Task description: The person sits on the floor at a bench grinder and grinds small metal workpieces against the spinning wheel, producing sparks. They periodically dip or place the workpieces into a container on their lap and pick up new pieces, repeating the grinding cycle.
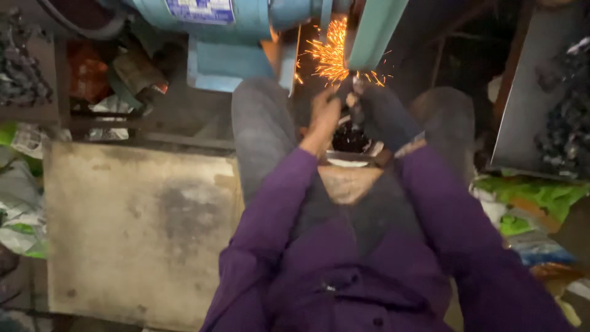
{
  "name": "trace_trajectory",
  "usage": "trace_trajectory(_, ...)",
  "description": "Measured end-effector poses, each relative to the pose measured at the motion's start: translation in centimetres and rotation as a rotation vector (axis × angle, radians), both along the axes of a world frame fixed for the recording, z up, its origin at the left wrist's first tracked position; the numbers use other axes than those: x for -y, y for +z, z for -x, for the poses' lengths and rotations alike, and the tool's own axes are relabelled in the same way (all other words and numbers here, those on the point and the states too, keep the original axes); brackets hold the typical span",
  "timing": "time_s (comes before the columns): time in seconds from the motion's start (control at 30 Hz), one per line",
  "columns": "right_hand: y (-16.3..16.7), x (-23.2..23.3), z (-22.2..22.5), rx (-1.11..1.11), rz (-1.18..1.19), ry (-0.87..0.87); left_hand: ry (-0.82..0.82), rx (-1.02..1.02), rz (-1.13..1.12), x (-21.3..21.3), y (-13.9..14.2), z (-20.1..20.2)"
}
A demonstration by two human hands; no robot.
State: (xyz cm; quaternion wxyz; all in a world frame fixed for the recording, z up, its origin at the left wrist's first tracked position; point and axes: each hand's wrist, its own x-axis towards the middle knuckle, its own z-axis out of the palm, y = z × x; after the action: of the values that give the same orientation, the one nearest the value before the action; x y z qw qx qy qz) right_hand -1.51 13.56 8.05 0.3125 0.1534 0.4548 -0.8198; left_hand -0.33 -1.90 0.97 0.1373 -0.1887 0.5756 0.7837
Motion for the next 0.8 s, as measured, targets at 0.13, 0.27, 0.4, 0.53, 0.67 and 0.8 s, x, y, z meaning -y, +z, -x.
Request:
trace_trajectory(0.13, 0.5, -0.2, -0.7, -0.451, -0.268, 0.129, -0.047, -0.149, 0.047, 0.1, -0.3, -0.8)
trace_trajectory(0.27, 1.8, 0.5, -1.9, -0.585, -0.58, 0.059, -0.001, -0.226, -0.041, 0.2, 0.9, -0.7)
trace_trajectory(0.4, 2.2, 1.2, -3.0, -0.223, -0.294, -0.015, -0.058, 0.068, -0.323, 0.4, 2.9, 0.3)
trace_trajectory(0.53, 0.8, 0.7, -3.0, 0.212, 0.243, -0.2, -0.05, 0.101, -0.595, 0.9, 2.3, 0.3)
trace_trajectory(0.67, -2.2, 0.5, -0.1, 0.157, 0.639, -0.027, 0.041, 0.123, -0.77, 0.7, 0.5, 0.7)
trace_trajectory(0.8, -4.5, 0.9, -0.1, 0.146, 0.244, -0.184, -0.006, 0.09, -0.713, 0.8, 1.2, 1.6)
